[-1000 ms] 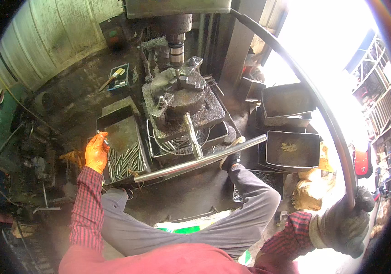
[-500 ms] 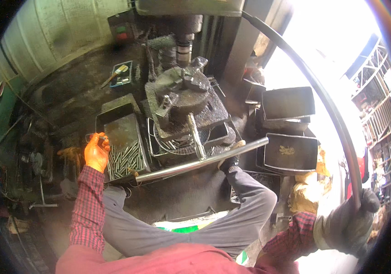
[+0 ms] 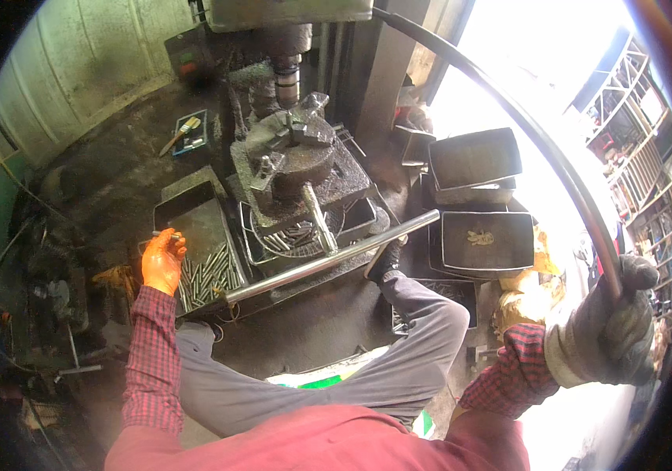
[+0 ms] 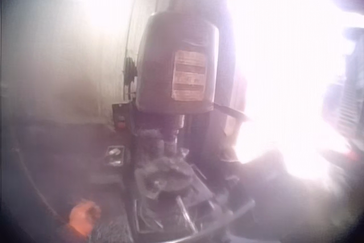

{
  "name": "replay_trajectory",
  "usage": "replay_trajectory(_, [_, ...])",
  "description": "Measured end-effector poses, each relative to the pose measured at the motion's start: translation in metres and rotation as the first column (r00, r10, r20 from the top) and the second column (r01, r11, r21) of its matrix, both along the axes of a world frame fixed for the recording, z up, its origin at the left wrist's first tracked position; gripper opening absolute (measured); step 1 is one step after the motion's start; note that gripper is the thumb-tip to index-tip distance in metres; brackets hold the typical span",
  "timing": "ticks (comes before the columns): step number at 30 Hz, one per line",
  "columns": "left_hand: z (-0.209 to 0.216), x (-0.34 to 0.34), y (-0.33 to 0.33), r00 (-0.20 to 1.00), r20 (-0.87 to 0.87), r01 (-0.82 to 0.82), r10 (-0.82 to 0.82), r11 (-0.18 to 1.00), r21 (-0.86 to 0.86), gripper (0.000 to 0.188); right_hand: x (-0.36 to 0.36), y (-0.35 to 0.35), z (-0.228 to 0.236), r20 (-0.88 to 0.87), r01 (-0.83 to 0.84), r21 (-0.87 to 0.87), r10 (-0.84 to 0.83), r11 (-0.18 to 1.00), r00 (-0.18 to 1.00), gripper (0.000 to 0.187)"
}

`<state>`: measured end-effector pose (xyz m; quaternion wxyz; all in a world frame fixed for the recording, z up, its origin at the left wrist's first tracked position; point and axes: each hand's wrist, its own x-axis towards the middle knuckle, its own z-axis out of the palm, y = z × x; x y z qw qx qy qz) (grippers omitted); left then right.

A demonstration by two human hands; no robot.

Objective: The person sits on the floor in front of a drill press and repeatedly picks up small metal rods from a tray, places them under the drill bit, and operates the machine to drill holes. After each cycle, the person removes the rod and places it into a collection bin.

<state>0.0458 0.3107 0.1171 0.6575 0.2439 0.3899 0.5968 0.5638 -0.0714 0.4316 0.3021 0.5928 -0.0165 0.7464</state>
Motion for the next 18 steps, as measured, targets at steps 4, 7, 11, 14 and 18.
replay_trajectory(4, [-0.002,0.000,0.001,1.000,-0.007,0.009,-0.009,1.000,0.002,0.010,0.000,-0.001,0.005,-0.076,0.003,0.049,0.001,0.999,0.997,0.026])
replay_trajectory(7, [-0.008,-0.002,0.005,1.000,-0.015,-0.005,0.005,1.000,0.001,0.010,-0.001,0.002,0.012,-0.142,0.003,0.089,0.010,0.996,0.990,0.029])
replay_trajectory(11, [-0.016,-0.007,0.008,1.000,0.019,-0.019,0.019,1.000,-0.001,0.013,-0.009,0.007,0.025,-0.103,-0.037,0.082,0.045,0.996,0.994,0.035])
replay_trajectory(14, [-0.020,-0.015,0.006,0.999,-0.002,-0.053,0.053,0.998,-0.019,0.013,-0.016,0.011,0.037,-0.011,-0.149,0.042,0.150,0.988,0.989,0.042])
replay_trajectory(18, [-0.021,-0.025,0.005,0.996,-0.011,-0.090,0.089,0.995,-0.053,0.011,-0.010,0.013,0.055,0.155,-0.403,-0.065,0.408,0.913,0.900,0.050])
